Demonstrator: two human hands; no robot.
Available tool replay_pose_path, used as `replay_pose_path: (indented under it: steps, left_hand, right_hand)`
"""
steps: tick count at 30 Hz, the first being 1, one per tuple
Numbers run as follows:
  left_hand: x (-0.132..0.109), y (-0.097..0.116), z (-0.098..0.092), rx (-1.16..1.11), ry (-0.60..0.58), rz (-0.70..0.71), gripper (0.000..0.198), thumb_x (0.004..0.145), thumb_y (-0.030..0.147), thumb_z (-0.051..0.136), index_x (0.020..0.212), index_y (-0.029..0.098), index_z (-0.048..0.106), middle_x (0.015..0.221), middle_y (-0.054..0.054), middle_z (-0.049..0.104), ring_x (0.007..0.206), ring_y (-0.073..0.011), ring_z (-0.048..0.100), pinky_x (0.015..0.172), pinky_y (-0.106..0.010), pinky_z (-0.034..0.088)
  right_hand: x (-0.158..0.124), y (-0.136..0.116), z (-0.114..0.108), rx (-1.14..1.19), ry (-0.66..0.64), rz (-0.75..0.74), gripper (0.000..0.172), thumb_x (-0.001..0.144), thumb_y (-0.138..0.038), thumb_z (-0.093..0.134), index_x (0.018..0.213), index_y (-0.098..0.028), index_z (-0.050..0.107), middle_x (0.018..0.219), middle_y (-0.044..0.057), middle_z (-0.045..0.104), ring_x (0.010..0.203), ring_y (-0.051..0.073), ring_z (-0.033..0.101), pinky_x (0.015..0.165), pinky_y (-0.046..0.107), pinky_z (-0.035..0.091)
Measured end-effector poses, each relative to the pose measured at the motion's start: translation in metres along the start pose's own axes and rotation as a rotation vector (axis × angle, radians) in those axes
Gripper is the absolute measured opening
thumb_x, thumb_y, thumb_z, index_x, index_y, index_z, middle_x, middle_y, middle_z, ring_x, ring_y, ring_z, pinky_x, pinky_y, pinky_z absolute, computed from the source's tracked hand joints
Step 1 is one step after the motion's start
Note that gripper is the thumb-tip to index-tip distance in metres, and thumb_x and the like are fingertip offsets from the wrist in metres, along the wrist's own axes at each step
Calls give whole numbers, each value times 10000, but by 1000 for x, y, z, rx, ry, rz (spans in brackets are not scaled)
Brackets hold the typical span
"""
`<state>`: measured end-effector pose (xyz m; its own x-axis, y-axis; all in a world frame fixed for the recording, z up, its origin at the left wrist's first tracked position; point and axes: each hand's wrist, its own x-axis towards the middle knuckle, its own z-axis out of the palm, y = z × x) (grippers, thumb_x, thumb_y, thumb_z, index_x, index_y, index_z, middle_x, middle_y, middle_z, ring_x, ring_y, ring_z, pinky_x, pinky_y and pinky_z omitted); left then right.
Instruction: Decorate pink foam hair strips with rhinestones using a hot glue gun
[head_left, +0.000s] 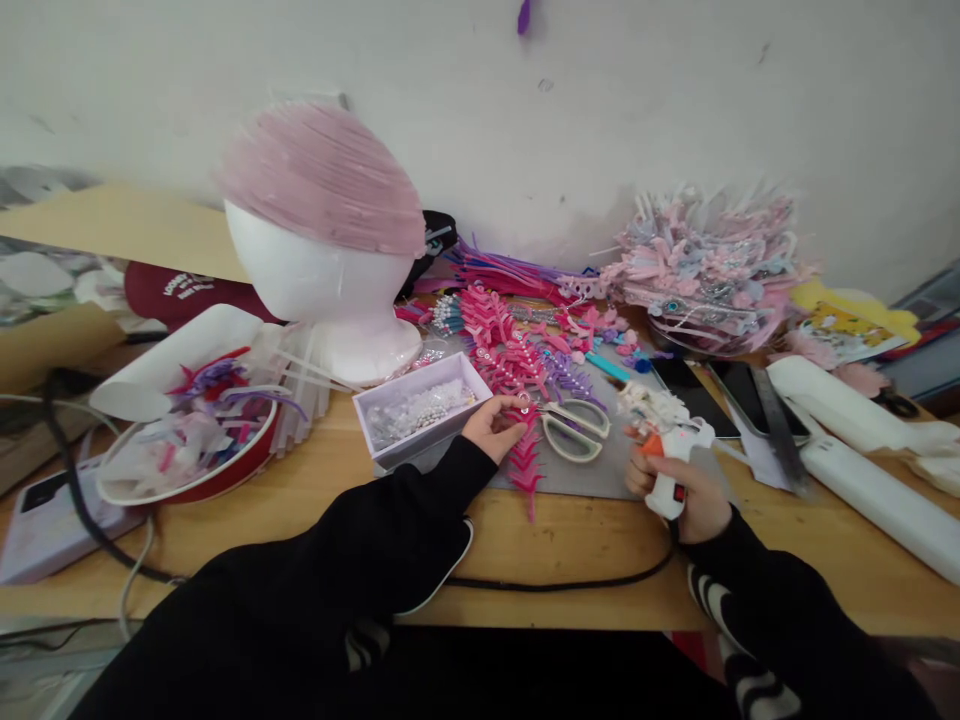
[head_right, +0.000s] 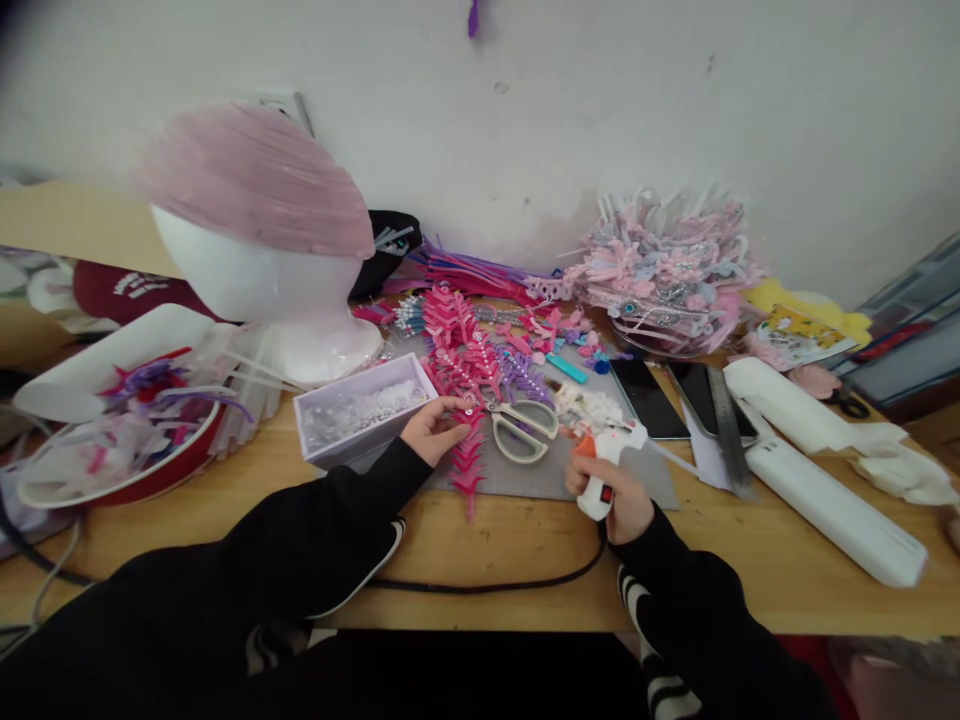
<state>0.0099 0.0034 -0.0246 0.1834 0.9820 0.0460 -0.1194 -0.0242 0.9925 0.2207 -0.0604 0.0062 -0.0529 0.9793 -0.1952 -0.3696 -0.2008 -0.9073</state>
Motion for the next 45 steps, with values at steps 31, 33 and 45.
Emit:
replay_pose_path:
  steps: [31,33,45]
  left_hand:
    - [-5,-5,0,123,-62,133,339,638,201,580,968,136,536,877,-54,557,573,-40,479,515,-162,393]
    - [-4,-6,0,132,-69,132,345,637,204,584,973,138,538,892,-56,555,568,-37,479,517,-163,396]
    - [-6,-1,2,88,-59,102,353,620,200,606,960,129,542,907,-61,563,567,-35,479,523,-165,405]
  right_hand:
    - [-2,25,5,-906,-31,-242,320,671,-466,510,607,-155,549,619,23,581,606,160,515,591,268,416]
    - [-2,25,6,-907,-26,-255,329,671,-475,505,610,-155,550,648,29,595,629,167,524,610,274,422]
    - [-2,23,7,-916,3,-271,312,673,-459,513,619,-158,573,624,31,595,674,196,552,655,301,435]
